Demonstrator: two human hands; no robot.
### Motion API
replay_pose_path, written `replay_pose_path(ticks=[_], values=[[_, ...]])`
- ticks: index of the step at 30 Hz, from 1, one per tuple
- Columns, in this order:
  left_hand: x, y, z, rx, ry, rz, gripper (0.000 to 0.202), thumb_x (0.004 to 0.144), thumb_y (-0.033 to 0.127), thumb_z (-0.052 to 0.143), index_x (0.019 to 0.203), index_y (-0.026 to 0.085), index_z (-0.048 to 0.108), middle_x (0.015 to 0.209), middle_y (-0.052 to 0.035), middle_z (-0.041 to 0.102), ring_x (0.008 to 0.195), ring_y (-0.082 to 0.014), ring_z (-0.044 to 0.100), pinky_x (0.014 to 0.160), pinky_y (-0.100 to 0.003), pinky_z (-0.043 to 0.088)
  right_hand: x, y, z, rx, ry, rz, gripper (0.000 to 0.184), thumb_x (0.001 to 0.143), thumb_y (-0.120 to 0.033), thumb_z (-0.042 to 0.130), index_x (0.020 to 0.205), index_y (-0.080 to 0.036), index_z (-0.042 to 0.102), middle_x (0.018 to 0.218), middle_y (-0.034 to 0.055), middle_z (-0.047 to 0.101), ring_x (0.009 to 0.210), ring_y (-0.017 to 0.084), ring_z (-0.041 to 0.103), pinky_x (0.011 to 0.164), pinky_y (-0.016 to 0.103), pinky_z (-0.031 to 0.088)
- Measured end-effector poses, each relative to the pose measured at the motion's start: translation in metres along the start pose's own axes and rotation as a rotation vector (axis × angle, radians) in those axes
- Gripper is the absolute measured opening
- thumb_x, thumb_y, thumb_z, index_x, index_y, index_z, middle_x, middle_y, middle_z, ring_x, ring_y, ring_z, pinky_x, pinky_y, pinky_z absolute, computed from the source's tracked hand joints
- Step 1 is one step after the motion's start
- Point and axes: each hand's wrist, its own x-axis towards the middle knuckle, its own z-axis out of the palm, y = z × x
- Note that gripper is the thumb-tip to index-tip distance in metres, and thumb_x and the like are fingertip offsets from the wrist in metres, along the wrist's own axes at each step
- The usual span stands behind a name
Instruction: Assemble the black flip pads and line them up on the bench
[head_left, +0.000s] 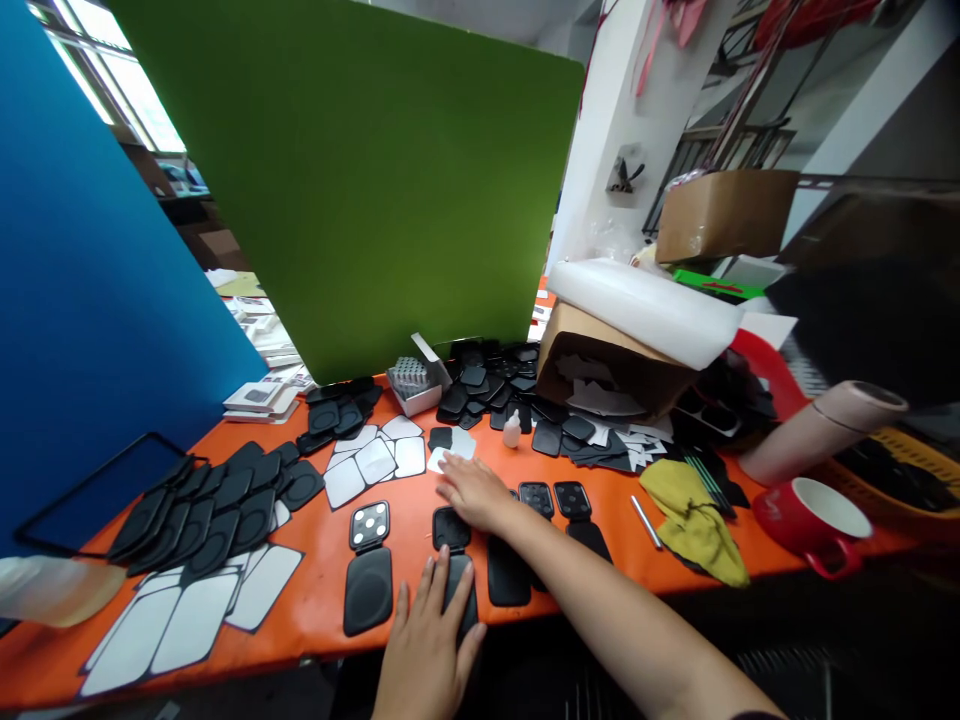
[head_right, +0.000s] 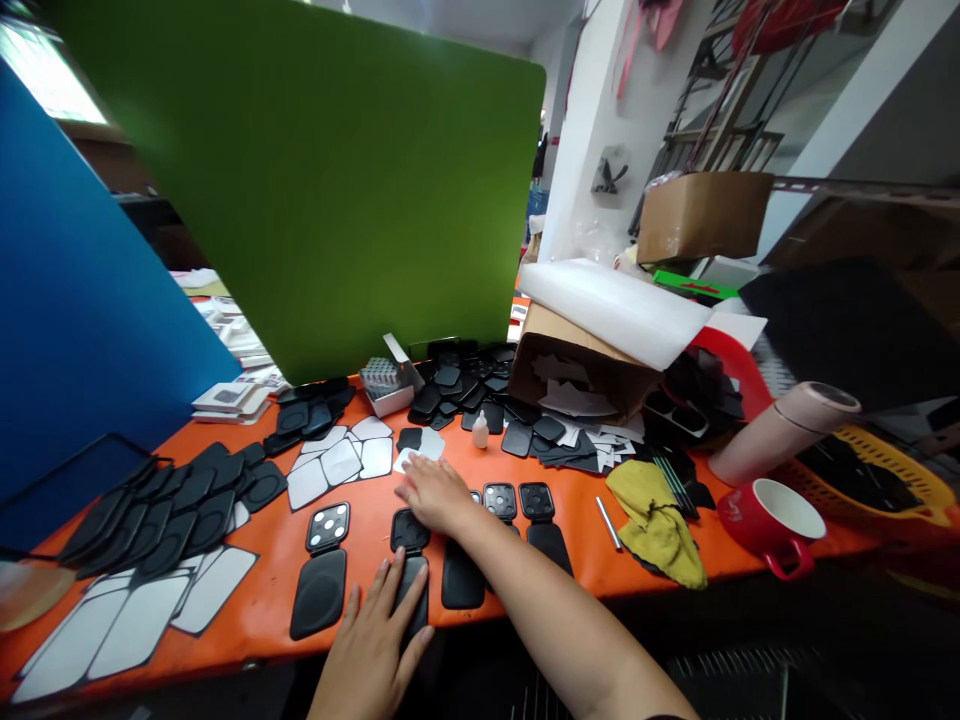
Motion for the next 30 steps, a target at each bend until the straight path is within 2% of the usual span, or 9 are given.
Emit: replay_pose_path(ticks=[3, 5, 7, 10, 13, 18, 22, 26, 30], values=[[0.010, 0.004, -0.003, -0.025, -0.010, -0.023, 0.050, 0.087, 0.040, 0.032, 0.135, 0.032, 0.021, 0.144, -0.0062, 0.018, 0.129, -0.0285, 0.018, 0.098, -0.055, 0.022, -0.028, 0.017, -0.020, -0.014, 0.091, 0.123, 0.049, 0.092, -0.036, 0.014, 0.128, -0.014, 0.038, 0.133, 0.0081, 0.041, 0.122, 0.016, 0.035, 0.101, 0.033, 0.027], [0.016, 0.006, -0.004, -0.044, -0.019, -0.021, 0.051, 0.086, 0.042, 0.033, 0.135, 0.032, 0.023, 0.144, -0.0067, 0.018, 0.130, -0.0291, 0.017, 0.098, -0.056, 0.019, -0.059, 0.027, -0.028, -0.035, 0.112, 0.188, 0.048, 0.092, -0.035, 0.013, 0.124, -0.015, 0.044, 0.123, 0.0093, 0.051, 0.114, 0.018, 0.045, 0.097, 0.035, 0.031], [0.020, 0.008, -0.004, -0.062, -0.030, 0.000, 0.052, 0.085, 0.043, 0.034, 0.135, 0.032, 0.023, 0.143, -0.0071, 0.019, 0.129, -0.0294, 0.018, 0.098, -0.056, 0.017, -0.090, 0.031, -0.028, -0.063, 0.086, 0.162, 0.043, 0.091, -0.038, 0.024, 0.120, -0.020, 0.048, 0.121, 0.0057, 0.053, 0.113, 0.018, 0.045, 0.102, 0.037, 0.024], [0.024, 0.011, -0.003, -0.072, -0.034, 0.021, 0.053, 0.085, 0.045, 0.034, 0.134, 0.032, 0.023, 0.143, -0.0077, 0.019, 0.129, -0.0292, 0.019, 0.099, -0.056, 0.015, -0.121, 0.028, -0.015, -0.115, -0.029, 0.021, 0.048, 0.087, -0.045, 0.034, 0.128, -0.022, 0.039, 0.134, 0.0039, 0.039, 0.124, 0.020, 0.032, 0.106, 0.042, 0.011], [0.026, 0.014, -0.001, -0.061, -0.026, 0.012, 0.053, 0.085, 0.046, 0.032, 0.134, 0.031, 0.024, 0.143, -0.0084, 0.018, 0.129, -0.0293, 0.020, 0.098, -0.057, 0.015, -0.124, 0.025, -0.006, -0.136, -0.104, -0.009, 0.052, 0.087, -0.045, 0.032, 0.133, -0.022, 0.030, 0.138, 0.0039, 0.031, 0.128, 0.019, 0.026, 0.107, 0.045, 0.007], [0.024, 0.011, -0.008, -0.050, -0.016, 0.007, 0.054, 0.084, 0.046, 0.034, 0.135, 0.031, 0.024, 0.143, -0.0069, 0.019, 0.129, -0.0300, 0.020, 0.098, -0.056, 0.018, -0.120, 0.028, -0.009, -0.149, -0.097, -0.001, 0.050, 0.087, -0.043, 0.034, 0.133, -0.023, 0.031, 0.138, 0.0023, 0.031, 0.128, 0.018, 0.026, 0.107, 0.043, 0.012], [0.016, -0.022, -0.024, 0.018, 0.052, -0.106, 0.054, 0.083, 0.044, 0.035, 0.134, 0.026, 0.028, 0.144, -0.0072, 0.020, 0.130, -0.0296, 0.017, 0.100, -0.054, 0.014, -0.136, 0.036, -0.008, -0.197, 0.059, 0.153, 0.047, 0.089, -0.039, 0.031, 0.132, -0.020, 0.034, 0.139, 0.0039, 0.031, 0.128, 0.019, 0.026, 0.106, 0.043, 0.016], [0.008, -0.059, -0.028, 0.084, 0.015, -0.302, 0.056, 0.082, 0.046, 0.033, 0.132, 0.021, 0.033, 0.143, -0.0107, 0.019, 0.130, -0.0334, 0.014, 0.097, -0.060, 0.014, -0.149, 0.041, -0.003, -0.223, 0.063, 0.189, 0.048, 0.088, -0.041, 0.034, 0.131, -0.020, 0.036, 0.136, 0.0060, 0.036, 0.125, 0.023, 0.032, 0.105, 0.048, 0.016], [0.008, -0.065, -0.019, 0.036, -0.013, -0.220, 0.058, 0.080, 0.050, 0.037, 0.131, 0.022, 0.035, 0.143, -0.0082, 0.023, 0.129, -0.0360, 0.013, 0.097, -0.052, 0.023, -0.153, 0.039, 0.002, -0.221, 0.068, 0.177, 0.048, 0.087, -0.041, 0.034, 0.130, -0.019, 0.037, 0.135, 0.0061, 0.036, 0.124, 0.022, 0.033, 0.106, 0.047, 0.016]])
